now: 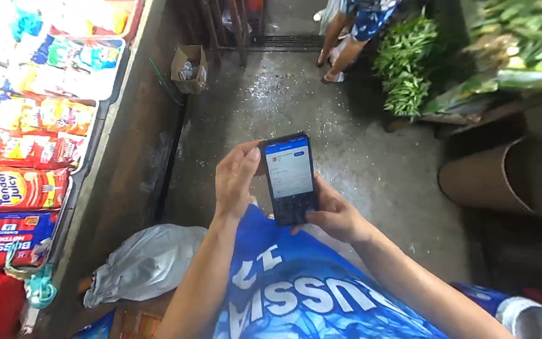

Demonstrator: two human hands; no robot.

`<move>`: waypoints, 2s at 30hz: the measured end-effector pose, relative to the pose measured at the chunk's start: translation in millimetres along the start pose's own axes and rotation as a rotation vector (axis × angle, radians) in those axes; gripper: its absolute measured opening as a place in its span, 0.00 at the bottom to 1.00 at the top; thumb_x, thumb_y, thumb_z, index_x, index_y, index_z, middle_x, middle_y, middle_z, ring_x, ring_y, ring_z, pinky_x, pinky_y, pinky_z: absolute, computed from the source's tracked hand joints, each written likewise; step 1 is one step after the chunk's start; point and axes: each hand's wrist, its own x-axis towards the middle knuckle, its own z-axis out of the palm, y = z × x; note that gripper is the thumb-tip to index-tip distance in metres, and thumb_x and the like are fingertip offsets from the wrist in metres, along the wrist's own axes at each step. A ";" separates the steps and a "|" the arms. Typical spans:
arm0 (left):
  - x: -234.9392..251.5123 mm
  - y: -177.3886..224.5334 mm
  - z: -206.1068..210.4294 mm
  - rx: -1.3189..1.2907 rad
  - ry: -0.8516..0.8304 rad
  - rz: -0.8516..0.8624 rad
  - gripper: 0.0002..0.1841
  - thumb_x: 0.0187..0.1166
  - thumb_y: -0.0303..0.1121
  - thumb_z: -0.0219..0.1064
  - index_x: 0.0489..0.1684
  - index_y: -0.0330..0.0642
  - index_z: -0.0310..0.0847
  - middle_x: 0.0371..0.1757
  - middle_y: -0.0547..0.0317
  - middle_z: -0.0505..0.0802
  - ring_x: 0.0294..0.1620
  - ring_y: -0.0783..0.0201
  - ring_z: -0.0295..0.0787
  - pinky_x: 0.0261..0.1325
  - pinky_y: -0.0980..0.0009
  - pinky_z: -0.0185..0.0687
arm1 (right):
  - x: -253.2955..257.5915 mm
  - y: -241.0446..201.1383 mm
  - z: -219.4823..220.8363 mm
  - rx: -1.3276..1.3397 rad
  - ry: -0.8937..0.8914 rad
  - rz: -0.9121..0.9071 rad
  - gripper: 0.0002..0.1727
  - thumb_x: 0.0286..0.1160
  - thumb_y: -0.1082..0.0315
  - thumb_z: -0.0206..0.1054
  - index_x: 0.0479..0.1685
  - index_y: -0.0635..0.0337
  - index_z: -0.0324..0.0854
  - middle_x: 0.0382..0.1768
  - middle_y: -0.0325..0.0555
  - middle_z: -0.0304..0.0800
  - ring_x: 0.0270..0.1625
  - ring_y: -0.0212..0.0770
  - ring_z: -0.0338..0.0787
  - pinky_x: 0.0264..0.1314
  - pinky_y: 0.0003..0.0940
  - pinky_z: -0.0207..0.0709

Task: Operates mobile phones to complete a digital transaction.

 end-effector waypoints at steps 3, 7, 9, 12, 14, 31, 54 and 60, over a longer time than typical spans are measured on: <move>60.0 -12.2 -13.7 -0.051 -0.037 -0.004 0.30 0.87 0.56 0.56 0.71 0.38 0.80 0.52 0.55 0.94 0.47 0.66 0.93 0.50 0.67 0.91 | 57.4 -15.7 -35.6 0.025 -0.015 0.010 0.41 0.71 0.71 0.68 0.84 0.40 0.53 0.70 0.48 0.82 0.65 0.54 0.90 0.51 0.54 0.93; 157.4 -35.3 -37.7 -0.085 -0.096 0.022 0.32 0.86 0.54 0.58 0.77 0.36 0.76 0.59 0.54 0.92 0.51 0.65 0.92 0.54 0.67 0.90 | 142.8 -38.5 -82.0 0.012 0.031 0.025 0.42 0.69 0.69 0.71 0.84 0.42 0.53 0.69 0.48 0.83 0.63 0.53 0.91 0.50 0.53 0.93; 209.3 -43.9 -48.2 -0.087 -0.122 0.010 0.32 0.86 0.55 0.59 0.78 0.37 0.75 0.61 0.54 0.92 0.52 0.66 0.92 0.54 0.68 0.90 | 183.4 -52.1 -100.5 0.011 0.086 0.028 0.43 0.68 0.67 0.74 0.84 0.42 0.55 0.69 0.47 0.83 0.63 0.53 0.91 0.50 0.52 0.93; 294.5 -46.2 -56.6 -0.106 -0.176 -0.008 0.31 0.85 0.52 0.61 0.79 0.38 0.75 0.64 0.52 0.91 0.56 0.63 0.92 0.58 0.64 0.90 | 245.9 -80.5 -131.2 0.026 0.129 -0.007 0.44 0.67 0.67 0.74 0.84 0.42 0.54 0.69 0.48 0.83 0.63 0.54 0.91 0.51 0.54 0.93; 343.7 -45.3 -59.4 -0.079 -0.232 -0.021 0.31 0.85 0.50 0.60 0.82 0.39 0.72 0.65 0.52 0.90 0.57 0.62 0.91 0.60 0.63 0.90 | 279.0 -96.7 -148.8 0.030 0.183 -0.027 0.42 0.66 0.67 0.75 0.82 0.41 0.58 0.68 0.46 0.85 0.61 0.53 0.92 0.50 0.52 0.93; 744.0 -85.3 10.9 0.210 0.054 -0.030 0.09 0.80 0.31 0.71 0.52 0.40 0.88 0.42 0.62 0.95 0.41 0.71 0.92 0.48 0.73 0.91 | 538.3 -239.7 -408.7 0.009 0.131 -0.077 0.44 0.68 0.70 0.73 0.85 0.43 0.52 0.71 0.45 0.82 0.62 0.51 0.91 0.52 0.49 0.93; 1236.0 -176.5 -4.0 -0.137 -0.278 -0.095 0.29 0.88 0.49 0.56 0.80 0.38 0.74 0.64 0.56 0.91 0.57 0.67 0.90 0.62 0.67 0.87 | 895.3 -412.4 -700.1 0.068 0.156 -0.077 0.43 0.72 0.70 0.71 0.87 0.37 0.52 0.72 0.45 0.82 0.64 0.52 0.90 0.54 0.50 0.92; 1324.5 -177.8 -18.3 -0.102 -0.434 -0.125 0.37 0.84 0.47 0.64 0.92 0.44 0.56 0.68 0.53 0.88 0.60 0.64 0.89 0.63 0.64 0.87 | 965.4 -456.2 -737.1 0.070 0.140 -0.071 0.45 0.73 0.68 0.72 0.88 0.38 0.49 0.73 0.47 0.80 0.65 0.52 0.90 0.54 0.50 0.92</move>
